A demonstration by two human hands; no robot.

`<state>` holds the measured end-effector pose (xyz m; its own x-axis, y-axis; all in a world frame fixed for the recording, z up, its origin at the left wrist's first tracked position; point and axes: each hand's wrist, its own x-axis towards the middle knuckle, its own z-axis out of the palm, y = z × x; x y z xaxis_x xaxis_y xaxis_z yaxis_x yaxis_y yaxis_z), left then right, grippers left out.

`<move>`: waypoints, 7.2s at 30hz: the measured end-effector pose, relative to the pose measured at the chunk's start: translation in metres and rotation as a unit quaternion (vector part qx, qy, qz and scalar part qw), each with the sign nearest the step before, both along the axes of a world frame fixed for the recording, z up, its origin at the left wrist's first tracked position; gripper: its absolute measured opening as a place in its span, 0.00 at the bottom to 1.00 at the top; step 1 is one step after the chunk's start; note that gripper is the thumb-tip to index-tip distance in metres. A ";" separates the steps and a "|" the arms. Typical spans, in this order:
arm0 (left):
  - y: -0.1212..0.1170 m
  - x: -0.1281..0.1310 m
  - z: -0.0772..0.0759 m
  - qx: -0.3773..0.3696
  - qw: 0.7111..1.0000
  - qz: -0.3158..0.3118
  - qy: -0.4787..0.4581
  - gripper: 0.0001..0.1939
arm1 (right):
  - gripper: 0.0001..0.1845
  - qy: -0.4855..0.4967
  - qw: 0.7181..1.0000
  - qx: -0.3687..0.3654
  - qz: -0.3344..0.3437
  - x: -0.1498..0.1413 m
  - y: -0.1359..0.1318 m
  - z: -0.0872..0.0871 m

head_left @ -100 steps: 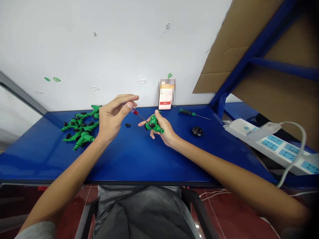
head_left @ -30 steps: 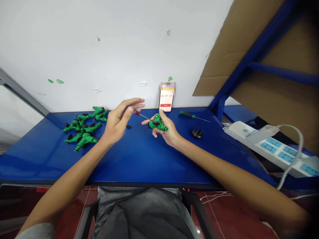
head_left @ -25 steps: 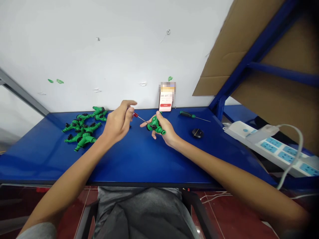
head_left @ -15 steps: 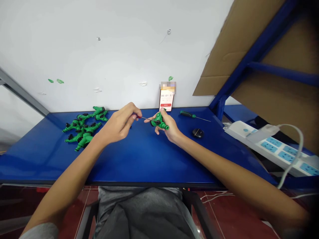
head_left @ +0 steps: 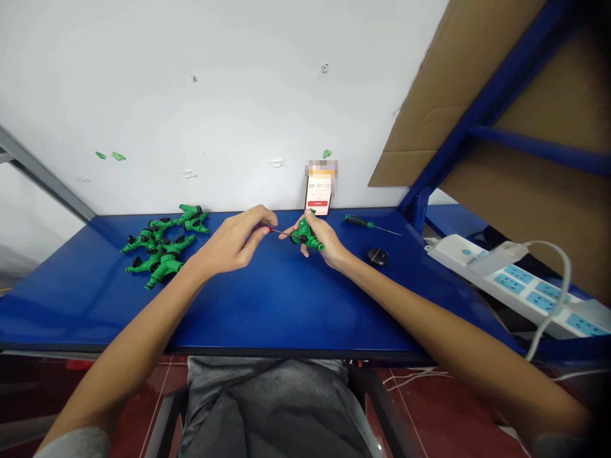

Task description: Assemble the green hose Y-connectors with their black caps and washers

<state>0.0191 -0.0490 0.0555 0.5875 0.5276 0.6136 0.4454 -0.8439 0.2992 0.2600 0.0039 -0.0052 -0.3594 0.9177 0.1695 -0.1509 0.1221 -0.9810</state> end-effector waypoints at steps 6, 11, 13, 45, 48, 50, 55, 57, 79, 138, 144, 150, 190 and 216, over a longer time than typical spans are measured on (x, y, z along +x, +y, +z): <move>-0.005 0.001 0.004 -0.017 0.998 0.033 0.047 0.13 | 0.35 -0.004 1.000 0.004 0.005 0.002 0.002 0.002; -0.004 0.002 0.000 -0.021 0.996 0.083 0.039 0.16 | 0.34 -0.005 1.000 0.002 0.005 0.001 0.002 0.000; -0.002 0.002 -0.001 -0.003 0.998 0.060 0.031 0.14 | 0.34 0.000 1.000 0.002 0.004 0.001 0.002 -0.001; 0.004 0.006 -0.014 0.037 0.999 0.033 0.020 0.09 | 0.33 -0.045 0.995 0.073 -0.053 0.014 0.015 0.002; 0.002 0.006 -0.013 0.001 0.998 0.053 0.015 0.09 | 0.34 -0.053 0.993 0.085 -0.058 0.016 0.015 0.002; 0.002 0.006 -0.013 -0.033 0.997 0.076 0.000 0.12 | 0.33 -0.063 0.992 0.091 -0.054 0.017 0.013 0.004; 0.004 0.008 -0.011 -0.106 0.990 0.073 -0.056 0.13 | 0.33 -0.074 0.991 0.094 -0.052 0.014 0.004 0.010; 0.004 0.010 -0.011 -0.122 0.988 0.058 -0.074 0.13 | 0.33 -0.063 0.993 0.082 -0.051 0.012 0.002 0.012; 0.002 0.013 -0.012 -0.037 0.997 0.066 0.003 0.12 | 0.40 -0.190 0.965 0.155 -0.097 0.023 0.003 0.020; -0.004 0.023 -0.028 -0.200 0.971 0.015 0.132 0.20 | 0.24 -0.330 0.854 0.398 -0.059 0.026 -0.019 0.024; -0.002 0.025 -0.024 -0.429 0.901 -0.071 0.017 0.23 | 0.27 -0.339 0.849 0.401 -0.060 0.025 -0.024 0.029; -0.011 0.027 -0.024 -0.231 0.970 0.007 0.079 0.21 | 0.27 -0.280 0.877 0.379 -0.089 0.022 -0.028 0.027; 0.061 -0.045 -0.044 -0.147 0.928 0.231 0.253 0.20 | 0.29 -0.049 0.996 0.008 0.080 -0.003 -0.004 0.002; 0.030 0.001 -0.032 -0.162 0.982 0.081 -0.051 0.15 | 0.19 -0.005 0.975 -0.085 0.204 -0.002 -0.008 -0.015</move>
